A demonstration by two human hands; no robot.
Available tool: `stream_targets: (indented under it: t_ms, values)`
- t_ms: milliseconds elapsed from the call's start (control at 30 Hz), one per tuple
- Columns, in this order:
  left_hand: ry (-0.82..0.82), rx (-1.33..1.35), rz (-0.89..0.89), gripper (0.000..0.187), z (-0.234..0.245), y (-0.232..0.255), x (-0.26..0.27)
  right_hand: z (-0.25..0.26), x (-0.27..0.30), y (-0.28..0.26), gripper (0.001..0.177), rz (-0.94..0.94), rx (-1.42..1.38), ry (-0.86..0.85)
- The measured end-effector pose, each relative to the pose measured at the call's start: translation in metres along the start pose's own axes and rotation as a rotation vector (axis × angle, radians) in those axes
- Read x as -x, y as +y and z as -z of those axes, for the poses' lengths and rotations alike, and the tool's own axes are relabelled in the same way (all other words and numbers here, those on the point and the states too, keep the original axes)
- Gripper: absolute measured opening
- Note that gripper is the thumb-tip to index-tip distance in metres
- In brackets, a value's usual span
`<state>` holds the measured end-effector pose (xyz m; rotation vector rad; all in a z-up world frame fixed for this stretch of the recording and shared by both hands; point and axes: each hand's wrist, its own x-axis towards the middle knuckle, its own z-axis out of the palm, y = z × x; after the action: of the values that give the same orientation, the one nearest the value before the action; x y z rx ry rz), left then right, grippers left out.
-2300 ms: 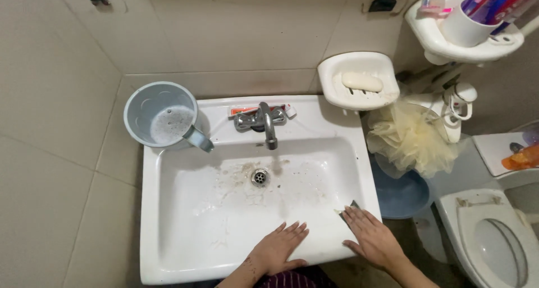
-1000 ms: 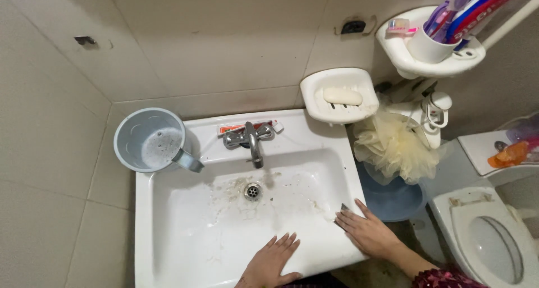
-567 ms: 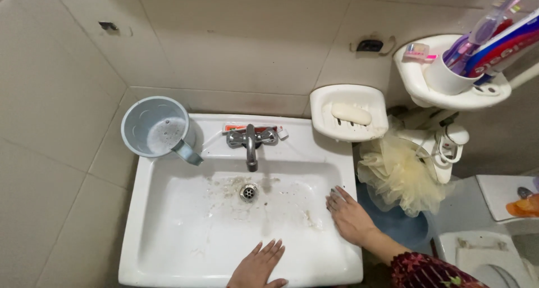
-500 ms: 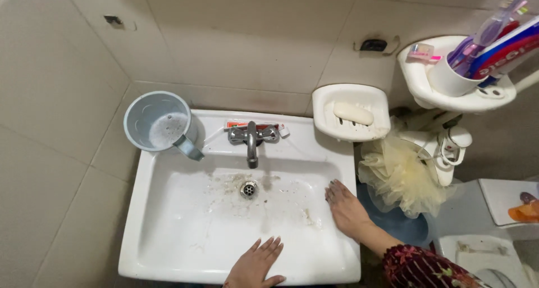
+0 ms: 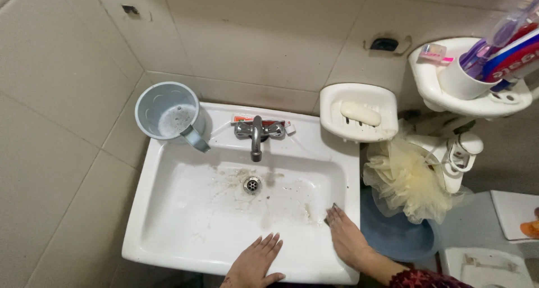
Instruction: Scrubbing a bathroom sink with a sponge and soapy water.
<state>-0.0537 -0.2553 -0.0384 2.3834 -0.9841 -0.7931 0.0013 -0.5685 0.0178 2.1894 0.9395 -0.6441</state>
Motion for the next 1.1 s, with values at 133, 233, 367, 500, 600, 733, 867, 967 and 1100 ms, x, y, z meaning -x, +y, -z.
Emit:
stream_targets:
  t_ms: [133, 233, 367, 500, 600, 733, 867, 967, 1100]
  values:
    - [0.063, -0.001, -0.022, 0.097, -0.003, 0.0, -0.004, -0.047, 0.0, -0.016, 0.061, 0.042, -0.131, 0.094]
    - [0.036, 0.012, 0.002, 0.105, 0.001, 0.005, -0.009, -0.052, 0.016, -0.002, 0.062, 0.139, -0.352, 0.219]
    - [0.375, -0.306, -0.092, 0.11, -0.049, -0.028, -0.03, -0.042, 0.026, 0.024, 0.058, 0.341, -0.524, 0.366]
    - [0.773, -0.691, -0.185, 0.115, -0.073, -0.042, -0.037, -0.018, 0.03, 0.047, 0.048, 0.401, -0.564, 0.429]
    - [0.778, -0.7, -0.179, 0.117, -0.072, -0.042, -0.037, -0.016, 0.02, 0.067, 0.041, 0.374, -0.607, 0.487]
    - [-0.012, -0.021, 0.094, 0.116, -0.033, -0.014, -0.027, -0.012, 0.003, 0.097, 0.037, 0.346, -0.624, 0.562]
    - [0.369, -0.309, -0.044, 0.113, -0.033, -0.018, -0.027, -0.005, -0.018, 0.128, 0.034, 0.274, -0.622, 0.632]
    - [0.04, 0.017, 0.054, 0.11, -0.024, -0.015, -0.024, 0.016, -0.026, 0.138, 0.03, 0.239, -0.583, 0.568]
    - [0.087, -0.01, 0.015, 0.107, -0.038, -0.027, -0.033, 0.018, -0.033, 0.138, 0.03, 0.196, -0.506, 0.473]
